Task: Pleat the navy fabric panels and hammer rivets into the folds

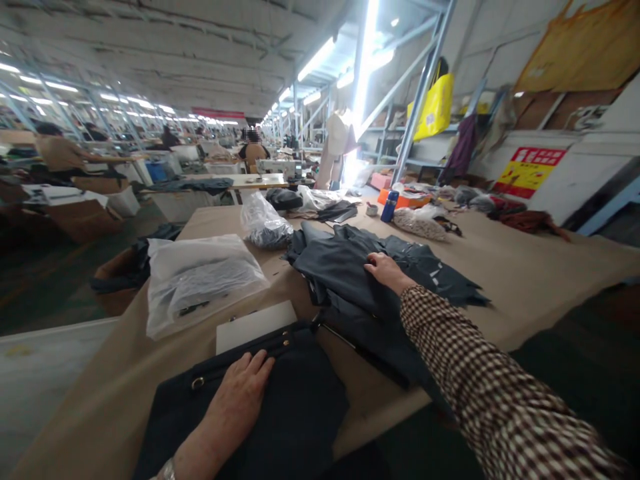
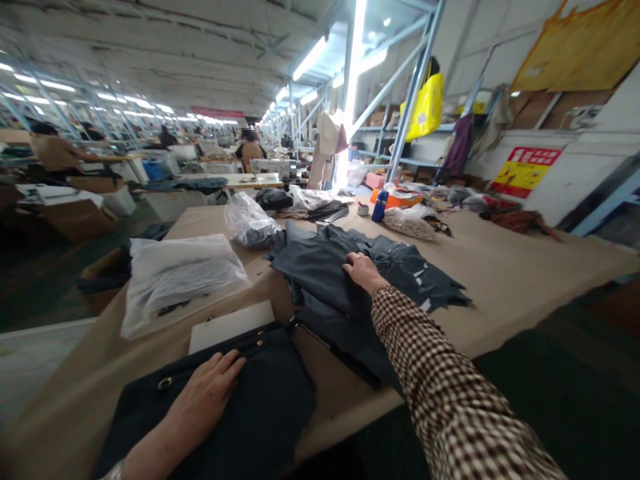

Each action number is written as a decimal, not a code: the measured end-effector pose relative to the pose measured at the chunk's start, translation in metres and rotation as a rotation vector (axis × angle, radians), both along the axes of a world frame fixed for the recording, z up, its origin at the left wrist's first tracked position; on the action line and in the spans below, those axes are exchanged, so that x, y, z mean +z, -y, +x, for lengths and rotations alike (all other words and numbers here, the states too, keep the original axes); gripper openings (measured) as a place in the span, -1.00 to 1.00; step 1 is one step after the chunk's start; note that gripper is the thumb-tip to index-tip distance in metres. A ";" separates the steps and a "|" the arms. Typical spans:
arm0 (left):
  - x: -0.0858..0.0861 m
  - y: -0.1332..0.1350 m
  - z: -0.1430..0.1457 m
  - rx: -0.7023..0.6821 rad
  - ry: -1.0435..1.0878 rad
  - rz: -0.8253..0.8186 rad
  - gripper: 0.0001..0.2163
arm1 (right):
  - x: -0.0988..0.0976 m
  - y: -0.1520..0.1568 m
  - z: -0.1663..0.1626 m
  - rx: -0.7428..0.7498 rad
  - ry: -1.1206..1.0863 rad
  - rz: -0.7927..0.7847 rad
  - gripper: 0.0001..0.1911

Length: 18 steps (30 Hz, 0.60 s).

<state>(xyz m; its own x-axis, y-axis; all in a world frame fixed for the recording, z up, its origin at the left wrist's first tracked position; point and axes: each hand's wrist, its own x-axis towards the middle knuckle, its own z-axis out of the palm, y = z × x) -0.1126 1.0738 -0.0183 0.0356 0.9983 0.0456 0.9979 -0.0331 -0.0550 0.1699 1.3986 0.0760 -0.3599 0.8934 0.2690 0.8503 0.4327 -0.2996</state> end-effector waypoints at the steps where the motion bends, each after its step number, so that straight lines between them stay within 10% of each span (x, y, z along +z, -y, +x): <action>1: 0.001 0.000 0.000 0.006 0.000 -0.011 -0.55 | -0.005 -0.005 0.000 -0.013 -0.010 -0.002 -0.67; 8: 0.003 -0.002 0.001 0.030 0.004 -0.043 -0.55 | -0.009 -0.010 -0.003 -0.033 -0.069 0.096 -0.77; 18: -0.002 0.001 0.001 0.018 0.011 0.014 -0.56 | 0.041 0.048 0.011 0.160 0.025 0.442 -0.76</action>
<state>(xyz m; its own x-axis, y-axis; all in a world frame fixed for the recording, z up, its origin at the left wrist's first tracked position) -0.1118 1.0732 -0.0201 0.0169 0.9981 0.0600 0.9989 -0.0143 -0.0440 0.1812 1.3501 0.1173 -0.4948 0.6279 0.6008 0.7671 0.6405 -0.0376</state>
